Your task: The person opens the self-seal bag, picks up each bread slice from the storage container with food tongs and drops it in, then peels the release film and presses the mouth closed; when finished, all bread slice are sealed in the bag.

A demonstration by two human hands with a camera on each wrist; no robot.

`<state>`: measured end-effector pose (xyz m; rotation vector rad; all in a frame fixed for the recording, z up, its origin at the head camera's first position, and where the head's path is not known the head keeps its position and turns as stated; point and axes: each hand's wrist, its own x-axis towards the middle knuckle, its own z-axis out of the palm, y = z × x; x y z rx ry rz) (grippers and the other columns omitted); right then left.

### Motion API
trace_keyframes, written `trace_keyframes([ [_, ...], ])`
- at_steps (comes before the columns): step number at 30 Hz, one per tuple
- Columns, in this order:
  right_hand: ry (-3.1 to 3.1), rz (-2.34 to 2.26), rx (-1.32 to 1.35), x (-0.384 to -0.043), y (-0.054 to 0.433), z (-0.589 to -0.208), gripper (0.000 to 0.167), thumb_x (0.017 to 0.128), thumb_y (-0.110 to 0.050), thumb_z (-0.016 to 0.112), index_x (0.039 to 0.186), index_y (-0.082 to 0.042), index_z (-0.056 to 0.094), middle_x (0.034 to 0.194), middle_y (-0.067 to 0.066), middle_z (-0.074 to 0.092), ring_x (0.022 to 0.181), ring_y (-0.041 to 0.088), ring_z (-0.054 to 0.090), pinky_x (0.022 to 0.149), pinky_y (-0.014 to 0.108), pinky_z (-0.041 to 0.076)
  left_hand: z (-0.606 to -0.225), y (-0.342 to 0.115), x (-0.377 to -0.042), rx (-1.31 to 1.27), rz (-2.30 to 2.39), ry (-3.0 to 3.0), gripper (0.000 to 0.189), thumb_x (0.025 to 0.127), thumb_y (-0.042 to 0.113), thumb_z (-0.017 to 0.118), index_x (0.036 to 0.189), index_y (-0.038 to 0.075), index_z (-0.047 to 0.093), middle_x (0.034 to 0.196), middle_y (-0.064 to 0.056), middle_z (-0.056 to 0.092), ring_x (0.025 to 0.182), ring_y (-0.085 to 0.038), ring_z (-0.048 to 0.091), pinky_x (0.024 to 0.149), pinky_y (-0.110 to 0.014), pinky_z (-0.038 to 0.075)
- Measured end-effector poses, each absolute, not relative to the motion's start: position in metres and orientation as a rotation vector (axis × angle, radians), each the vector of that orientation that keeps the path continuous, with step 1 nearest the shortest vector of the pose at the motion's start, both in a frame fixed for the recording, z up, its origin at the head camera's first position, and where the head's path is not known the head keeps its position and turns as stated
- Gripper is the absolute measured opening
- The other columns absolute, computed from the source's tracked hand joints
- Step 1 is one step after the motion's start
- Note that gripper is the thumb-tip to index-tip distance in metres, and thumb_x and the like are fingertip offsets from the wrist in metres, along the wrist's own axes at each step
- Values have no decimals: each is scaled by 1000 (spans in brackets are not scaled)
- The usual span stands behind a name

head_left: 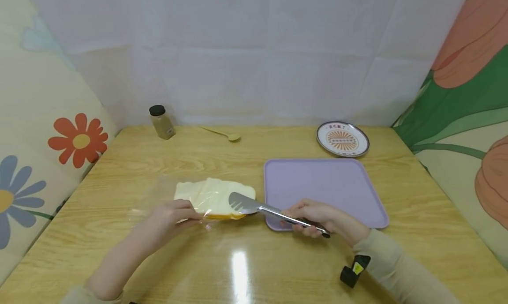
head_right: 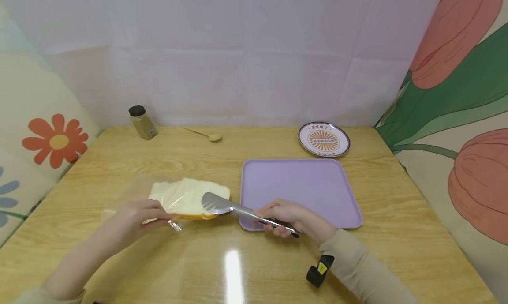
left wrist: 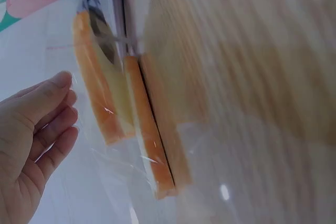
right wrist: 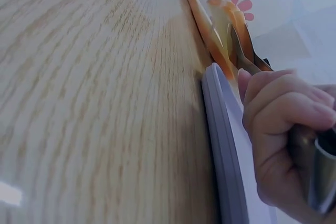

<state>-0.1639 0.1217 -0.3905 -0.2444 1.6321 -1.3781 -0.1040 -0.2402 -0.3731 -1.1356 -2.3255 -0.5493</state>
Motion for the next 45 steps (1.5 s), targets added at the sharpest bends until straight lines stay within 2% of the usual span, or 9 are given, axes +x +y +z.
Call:
trace_keyframes([
  [2,1632,-1381,-242,-165,121,-390,33,97,-28,50,100,4,61,55,-3,46,34,1,32,30,15,27,-373,-235,-100,-1137,-540,-2320,30,92,37,54,78,17,72,73,13,59,64,2,54,57,-9,44],
  [4,1634,-1374,-248,-165,120,-390,33,97,-27,50,100,3,61,55,-3,46,34,1,32,30,15,27,-374,-229,-97,-1136,-512,-2316,36,95,39,49,78,17,71,74,13,58,65,1,53,59,-10,44],
  [9,1680,-1339,-304,-168,116,-388,30,96,-23,50,100,4,62,53,-3,45,34,2,32,31,16,27,-377,-219,-94,-1146,-449,-2330,4,77,15,73,75,14,69,76,10,59,69,-5,54,62,-14,45],
  [13,1738,-1299,-338,-168,114,-384,29,96,-21,52,102,6,63,52,-4,45,34,2,32,31,16,27,-371,-218,-92,-1128,-566,-2456,14,69,11,78,80,15,71,77,11,63,71,-4,58,63,-16,48],
  [16,1759,-1278,-348,-168,114,-382,31,96,-21,52,104,6,63,52,-4,46,33,2,32,31,17,27,-360,-224,-97,-996,-609,-2545,12,74,15,77,86,13,74,81,7,70,72,-7,65,63,-22,53],
  [21,1801,-1272,-361,-167,115,-381,32,96,-22,51,107,5,64,53,-2,46,33,2,32,31,16,27,-344,-235,-128,-746,-526,-2769,23,85,19,69,102,4,72,100,-11,72,92,-28,69,79,-43,56],
  [28,1839,-1273,-346,-165,116,-383,30,95,-24,53,106,2,64,54,-1,48,35,3,32,31,16,27,-359,-234,-154,-851,-516,-2979,42,91,23,62,123,-3,59,124,-24,59,107,-41,61,92,-51,49],
  [35,1850,-1278,-339,-167,117,-382,30,94,-23,54,105,3,64,54,-2,49,35,2,32,32,16,28,-370,-232,-162,-851,-582,-2870,28,82,12,70,106,-3,68,103,-20,70,87,-31,70,77,-38,57],
  [45,1855,-1260,-398,-167,115,-380,31,96,-23,52,108,3,65,55,-2,50,35,3,33,33,17,29,-374,-227,-166,-638,-584,-2820,4,79,8,73,81,6,74,83,-7,74,78,-24,70,71,-38,57],
])
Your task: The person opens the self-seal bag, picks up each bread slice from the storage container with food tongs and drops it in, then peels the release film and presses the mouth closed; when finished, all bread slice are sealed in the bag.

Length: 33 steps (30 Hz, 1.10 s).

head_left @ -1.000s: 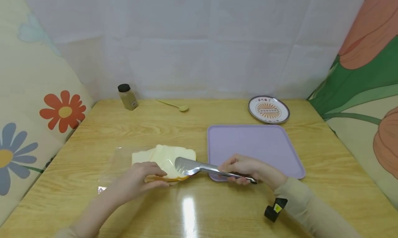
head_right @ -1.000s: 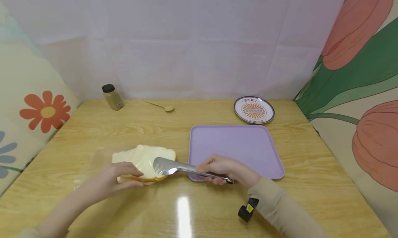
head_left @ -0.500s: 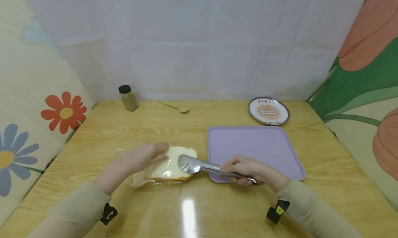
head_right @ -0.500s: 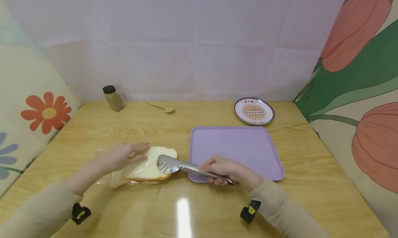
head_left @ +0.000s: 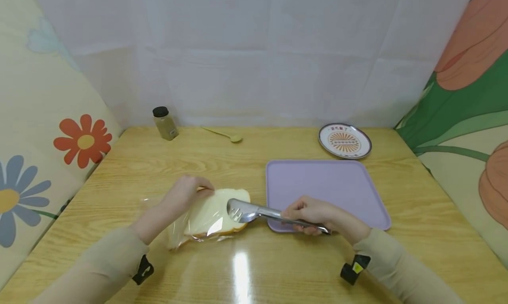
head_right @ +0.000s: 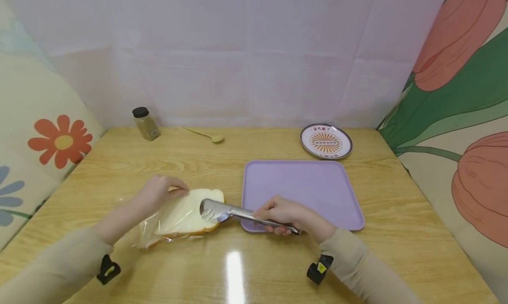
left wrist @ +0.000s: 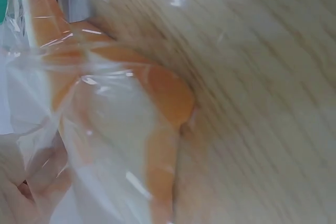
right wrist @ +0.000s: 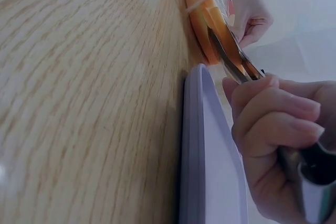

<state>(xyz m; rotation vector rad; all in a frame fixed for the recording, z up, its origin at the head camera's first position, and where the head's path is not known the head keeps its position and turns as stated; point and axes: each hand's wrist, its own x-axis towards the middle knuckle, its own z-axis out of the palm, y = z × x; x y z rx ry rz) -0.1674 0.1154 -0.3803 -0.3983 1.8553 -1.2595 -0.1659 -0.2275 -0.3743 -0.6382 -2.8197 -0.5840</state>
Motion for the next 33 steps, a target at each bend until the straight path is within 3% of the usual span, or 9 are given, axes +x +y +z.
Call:
trace_keyframes([
  [5,1868,-1251,-417,-169,116,-378,31,95,-22,54,103,5,66,53,-2,52,34,3,34,32,17,29,-373,-227,-166,-632,-645,-2814,3,81,7,71,80,5,73,81,-6,73,78,-22,69,71,-37,57],
  [13,1900,-1198,-498,-175,114,-371,33,94,-24,57,97,6,67,50,-4,51,33,4,33,32,18,28,-371,-219,-169,-697,-724,-2778,5,83,6,69,78,7,70,74,-2,70,66,-10,60,59,-25,50],
  [27,1894,-1218,-445,-176,104,-372,29,94,-22,55,98,4,68,49,-3,49,33,5,34,32,18,29,-369,-211,-171,-719,-784,-2695,4,84,5,68,83,4,72,78,-6,72,69,-15,66,63,-28,55],
  [30,1890,-1225,-454,-175,106,-375,29,94,-22,55,97,4,68,50,-3,49,33,5,34,32,19,29,-369,-215,-170,-733,-823,-2713,9,85,5,67,91,1,72,87,-12,73,79,-24,69,72,-36,57],
  [33,1869,-1224,-447,-174,109,-377,30,95,-22,54,99,4,68,50,-3,50,33,5,35,32,19,29,-369,-224,-165,-756,-911,-2795,24,87,10,66,107,-2,69,106,-18,70,100,-34,66,86,-46,54],
])
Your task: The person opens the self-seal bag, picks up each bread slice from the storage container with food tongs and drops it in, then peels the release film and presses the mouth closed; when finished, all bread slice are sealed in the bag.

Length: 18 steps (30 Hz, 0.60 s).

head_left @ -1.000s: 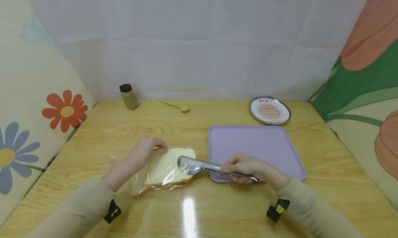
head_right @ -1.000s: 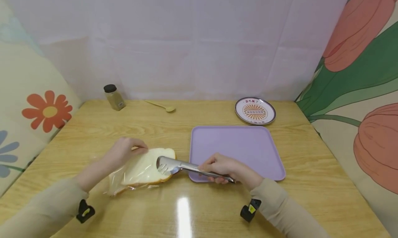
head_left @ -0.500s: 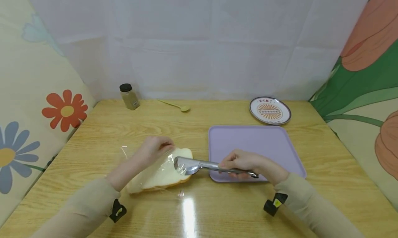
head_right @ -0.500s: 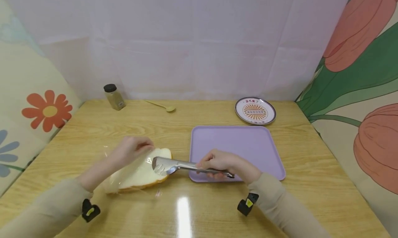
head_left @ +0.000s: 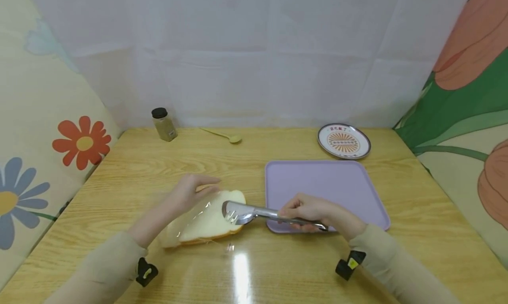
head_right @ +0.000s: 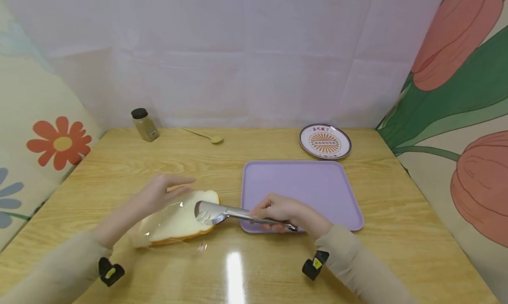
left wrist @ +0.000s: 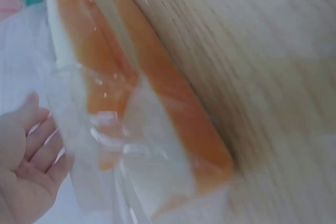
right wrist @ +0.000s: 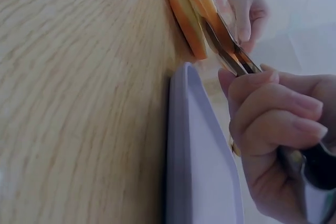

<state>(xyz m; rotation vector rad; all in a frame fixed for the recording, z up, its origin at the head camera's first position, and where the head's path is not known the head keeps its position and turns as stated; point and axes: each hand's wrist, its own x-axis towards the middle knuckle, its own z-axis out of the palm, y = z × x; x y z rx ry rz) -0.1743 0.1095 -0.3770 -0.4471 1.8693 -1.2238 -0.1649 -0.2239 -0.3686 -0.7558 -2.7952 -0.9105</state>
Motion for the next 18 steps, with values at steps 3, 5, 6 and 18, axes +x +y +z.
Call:
trace_keyframes([
  [3,1847,-1227,-426,-174,113,-379,30,96,-24,54,101,3,67,51,-3,50,33,4,35,32,19,28,-368,-235,-157,-813,-965,-2910,41,86,22,68,120,0,63,122,-17,62,108,-36,62,89,-47,52],
  [5,1829,-1231,-409,-173,115,-381,31,96,-25,54,102,3,67,51,-3,50,33,4,35,32,18,28,-369,-242,-148,-858,-924,-2970,49,84,32,69,123,4,61,125,-14,61,110,-33,61,85,-43,54],
  [6,1825,-1235,-402,-173,116,-381,31,96,-25,54,102,3,66,52,-3,50,34,3,35,32,18,28,-370,-245,-145,-878,-892,-2987,52,82,37,70,124,6,62,125,-12,61,110,-32,61,85,-42,54],
  [18,1809,-1260,-432,-168,113,-384,34,95,-23,55,97,9,63,52,-2,49,33,3,34,32,17,28,-383,-245,-134,-956,-765,-2757,13,77,12,75,90,13,75,103,-10,72,95,-27,69,82,-37,56],
])
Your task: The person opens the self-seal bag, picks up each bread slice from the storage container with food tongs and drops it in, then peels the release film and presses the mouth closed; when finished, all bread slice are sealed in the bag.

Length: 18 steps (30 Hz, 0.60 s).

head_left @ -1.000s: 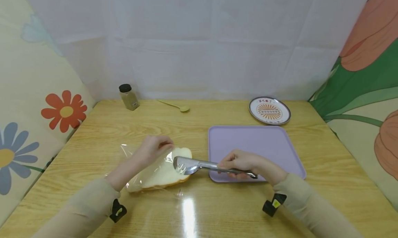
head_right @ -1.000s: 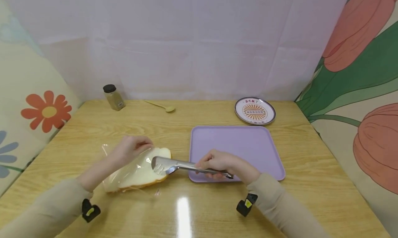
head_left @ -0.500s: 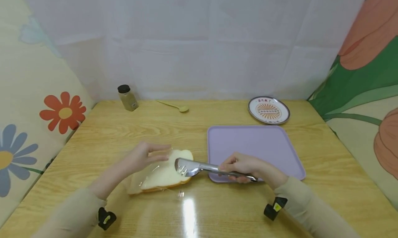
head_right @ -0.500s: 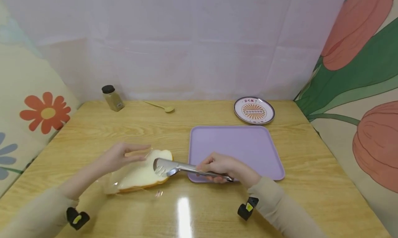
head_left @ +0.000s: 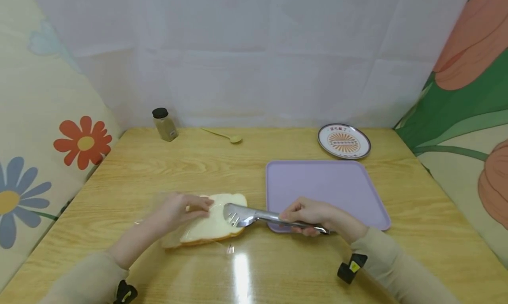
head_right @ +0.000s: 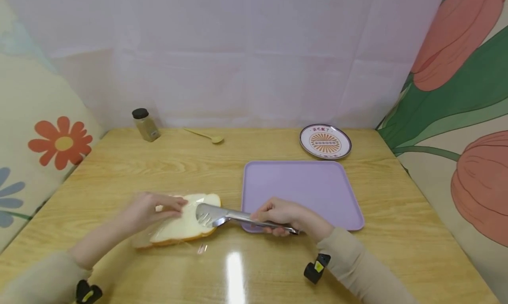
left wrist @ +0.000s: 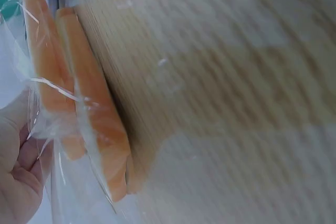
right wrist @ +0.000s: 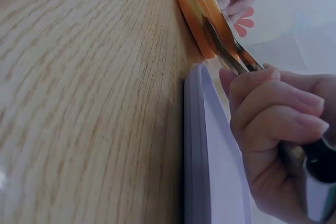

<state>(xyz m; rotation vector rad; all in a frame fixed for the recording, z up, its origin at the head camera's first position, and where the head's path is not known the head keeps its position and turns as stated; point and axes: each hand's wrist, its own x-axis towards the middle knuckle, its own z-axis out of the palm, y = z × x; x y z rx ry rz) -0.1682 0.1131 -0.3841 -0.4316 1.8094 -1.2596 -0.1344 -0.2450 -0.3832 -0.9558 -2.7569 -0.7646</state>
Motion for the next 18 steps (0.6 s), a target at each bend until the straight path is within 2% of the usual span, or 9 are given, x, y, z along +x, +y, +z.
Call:
trace_keyframes([
  [3,1807,-1257,-434,-169,114,-385,34,95,-24,54,100,8,64,52,-2,49,34,3,34,32,17,28,-385,-242,-134,-945,-740,-2676,11,75,6,76,84,13,74,98,-9,73,87,-24,71,77,-34,57],
  [8,1808,-1257,-426,-169,115,-384,33,96,-24,53,104,6,65,52,-2,49,33,2,34,32,17,28,-386,-238,-135,-967,-726,-2509,19,71,-2,77,86,9,73,93,-9,74,79,-20,71,69,-30,58],
  [14,1707,-1322,-378,-169,116,-382,33,96,-23,51,106,6,63,54,-3,49,35,2,34,32,16,28,-386,-235,-138,-996,-731,-2437,19,72,-3,75,82,12,68,97,-8,73,85,-23,71,77,-21,55],
  [18,1669,-1361,-349,-168,116,-382,33,97,-22,49,108,6,62,55,-3,48,36,2,34,32,15,28,-388,-232,-139,-968,-745,-2411,21,76,-4,72,82,12,61,102,-10,72,89,-26,70,74,-20,55],
])
